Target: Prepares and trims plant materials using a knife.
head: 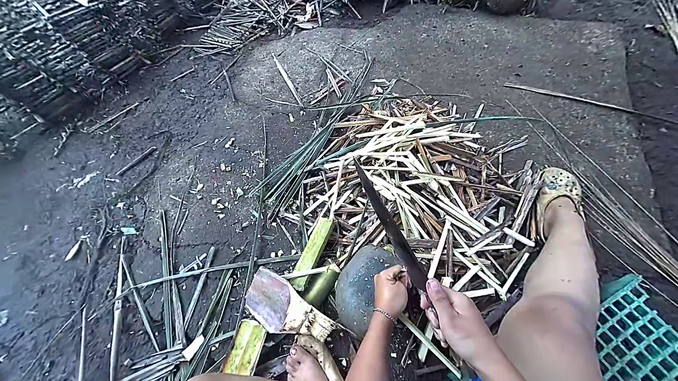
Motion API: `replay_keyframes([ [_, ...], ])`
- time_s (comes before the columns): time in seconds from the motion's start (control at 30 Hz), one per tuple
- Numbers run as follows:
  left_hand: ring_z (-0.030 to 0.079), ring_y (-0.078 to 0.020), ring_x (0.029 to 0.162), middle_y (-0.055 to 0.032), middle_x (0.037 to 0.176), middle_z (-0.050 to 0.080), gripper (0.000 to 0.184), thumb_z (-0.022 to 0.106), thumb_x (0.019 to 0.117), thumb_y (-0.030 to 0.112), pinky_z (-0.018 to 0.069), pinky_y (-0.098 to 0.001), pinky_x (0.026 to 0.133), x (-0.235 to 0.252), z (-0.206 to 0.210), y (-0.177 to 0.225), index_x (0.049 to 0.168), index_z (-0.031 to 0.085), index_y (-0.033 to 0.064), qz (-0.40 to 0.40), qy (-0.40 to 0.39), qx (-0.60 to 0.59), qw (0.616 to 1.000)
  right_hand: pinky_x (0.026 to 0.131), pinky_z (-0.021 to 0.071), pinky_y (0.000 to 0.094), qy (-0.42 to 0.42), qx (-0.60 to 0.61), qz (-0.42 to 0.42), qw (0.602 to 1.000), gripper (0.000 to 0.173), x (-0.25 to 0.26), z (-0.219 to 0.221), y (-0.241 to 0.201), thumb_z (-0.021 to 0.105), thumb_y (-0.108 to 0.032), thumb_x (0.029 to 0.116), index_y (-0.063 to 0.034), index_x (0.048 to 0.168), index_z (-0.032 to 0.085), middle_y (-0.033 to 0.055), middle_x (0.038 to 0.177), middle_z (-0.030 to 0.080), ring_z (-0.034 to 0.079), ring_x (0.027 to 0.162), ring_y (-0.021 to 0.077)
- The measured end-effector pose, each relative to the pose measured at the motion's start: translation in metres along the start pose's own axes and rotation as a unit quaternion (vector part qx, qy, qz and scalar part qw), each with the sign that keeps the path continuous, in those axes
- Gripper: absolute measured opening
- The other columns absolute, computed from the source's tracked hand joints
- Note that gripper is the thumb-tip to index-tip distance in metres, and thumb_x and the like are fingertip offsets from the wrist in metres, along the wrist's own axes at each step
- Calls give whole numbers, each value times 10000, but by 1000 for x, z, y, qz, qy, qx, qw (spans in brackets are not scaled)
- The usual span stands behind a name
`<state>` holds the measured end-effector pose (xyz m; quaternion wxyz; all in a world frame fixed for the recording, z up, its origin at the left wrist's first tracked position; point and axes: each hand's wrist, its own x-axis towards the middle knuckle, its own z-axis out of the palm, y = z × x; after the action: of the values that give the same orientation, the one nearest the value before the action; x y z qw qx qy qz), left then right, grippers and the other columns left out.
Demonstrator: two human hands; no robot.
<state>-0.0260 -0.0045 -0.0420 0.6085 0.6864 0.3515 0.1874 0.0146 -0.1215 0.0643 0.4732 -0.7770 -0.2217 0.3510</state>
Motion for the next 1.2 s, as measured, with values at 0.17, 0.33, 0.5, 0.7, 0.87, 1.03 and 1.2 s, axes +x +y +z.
replay_keyframes([
  [0.17,576,-81,710,-19,726,627,169,569,933,-16,488,-322,729,3,-1,2,829,701,-4,-21,-13,2,1000,416,408,206,46,21,-75,996,446,-7,0,10,342,-389,1068,-124,843,622,-122,528,421,407,411,-5],
  [0.33,568,-81,711,-17,724,618,169,562,922,-26,475,-319,724,2,2,2,817,693,-2,-16,-16,13,1000,402,393,187,57,29,-93,994,437,-5,-2,1,340,-385,1072,-133,849,620,-136,524,417,398,403,-17],
  [0.5,561,-74,679,0,692,603,173,572,919,-20,472,-318,696,1,3,-1,791,683,13,-21,-17,17,999,428,409,238,35,-1,-43,998,459,4,1,12,340,-387,1079,-103,850,619,-87,538,425,409,415,30],
  [0.7,557,-66,668,6,675,598,196,562,906,-32,466,-310,688,-1,2,-1,751,670,21,0,-1,12,1000,427,407,234,23,12,-32,999,462,-1,0,8,332,-374,1088,-99,852,618,-86,535,421,408,414,33],
  [0.87,539,-53,630,19,637,574,202,568,882,-43,458,-301,649,-8,3,-5,708,642,29,4,23,1,1000,425,403,232,15,27,-18,999,478,-7,9,9,316,-385,1095,-108,831,602,-81,536,418,406,414,36],
  [1.03,552,-62,620,16,623,576,200,582,854,-23,457,-311,633,-7,2,2,671,617,49,26,75,0,997,415,414,222,5,45,-10,999,472,-11,6,-5,310,-385,1098,-103,858,603,-83,541,429,410,406,28],
  [1.2,567,-111,649,-39,661,597,180,567,908,-19,476,-348,667,-5,-1,-6,755,662,-11,10,63,34,997,454,415,274,-9,22,20,1000,486,-4,13,1,318,-376,1109,-64,878,610,-41,567,441,420,439,76],
])
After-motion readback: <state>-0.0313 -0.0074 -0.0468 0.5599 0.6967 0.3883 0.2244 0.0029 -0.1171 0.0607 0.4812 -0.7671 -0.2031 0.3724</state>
